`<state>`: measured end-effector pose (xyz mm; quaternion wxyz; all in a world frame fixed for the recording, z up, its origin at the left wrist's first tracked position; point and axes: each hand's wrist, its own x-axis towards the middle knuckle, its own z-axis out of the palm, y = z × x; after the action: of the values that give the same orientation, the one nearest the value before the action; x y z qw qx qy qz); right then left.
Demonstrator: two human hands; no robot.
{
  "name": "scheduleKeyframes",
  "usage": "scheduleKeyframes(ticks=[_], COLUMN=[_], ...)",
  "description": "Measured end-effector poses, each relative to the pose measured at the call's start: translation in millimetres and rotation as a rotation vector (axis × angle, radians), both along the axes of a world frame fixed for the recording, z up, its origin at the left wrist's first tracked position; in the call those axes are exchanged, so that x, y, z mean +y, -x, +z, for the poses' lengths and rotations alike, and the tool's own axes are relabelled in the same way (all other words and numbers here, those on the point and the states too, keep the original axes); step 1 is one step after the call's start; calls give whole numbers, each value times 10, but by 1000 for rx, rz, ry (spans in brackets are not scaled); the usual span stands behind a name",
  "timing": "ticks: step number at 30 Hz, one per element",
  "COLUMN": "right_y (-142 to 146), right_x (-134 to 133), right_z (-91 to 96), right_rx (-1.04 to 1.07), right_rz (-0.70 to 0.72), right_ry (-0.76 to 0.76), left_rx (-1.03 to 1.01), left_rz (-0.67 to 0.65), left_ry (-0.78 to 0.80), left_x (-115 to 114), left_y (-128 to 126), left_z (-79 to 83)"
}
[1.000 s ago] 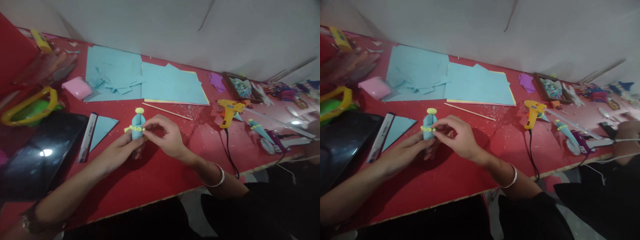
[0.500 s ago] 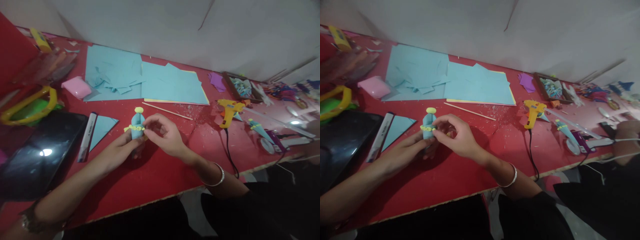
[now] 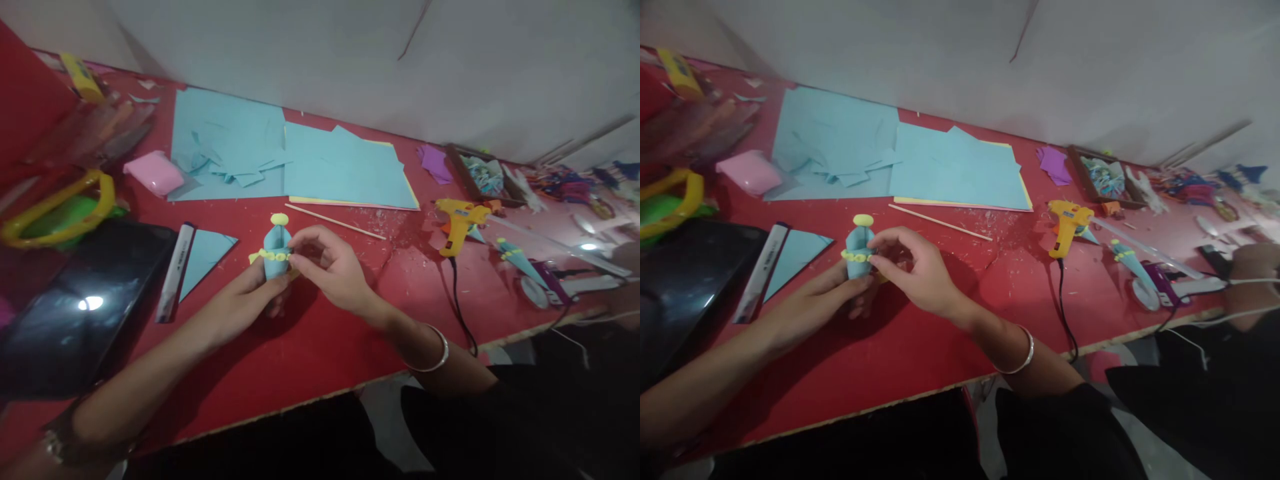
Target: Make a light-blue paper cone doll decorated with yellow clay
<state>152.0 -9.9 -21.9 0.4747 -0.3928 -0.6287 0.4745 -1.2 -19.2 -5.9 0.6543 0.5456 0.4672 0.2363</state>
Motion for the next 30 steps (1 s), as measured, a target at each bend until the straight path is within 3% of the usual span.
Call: scheduleKeyframes(ticks=[22, 30], right_y=[-9, 8], right_x=[-8, 0], right_z=[5, 46], right_rx=[-40, 123], right_rz=[11, 0], right_ry=[-2, 17], left_rx=[6, 17], left_rz=[-14, -39], left_ry=[-27, -65], left_x=[-3, -17], left_y=[-17, 0], left_z=[-20, -22])
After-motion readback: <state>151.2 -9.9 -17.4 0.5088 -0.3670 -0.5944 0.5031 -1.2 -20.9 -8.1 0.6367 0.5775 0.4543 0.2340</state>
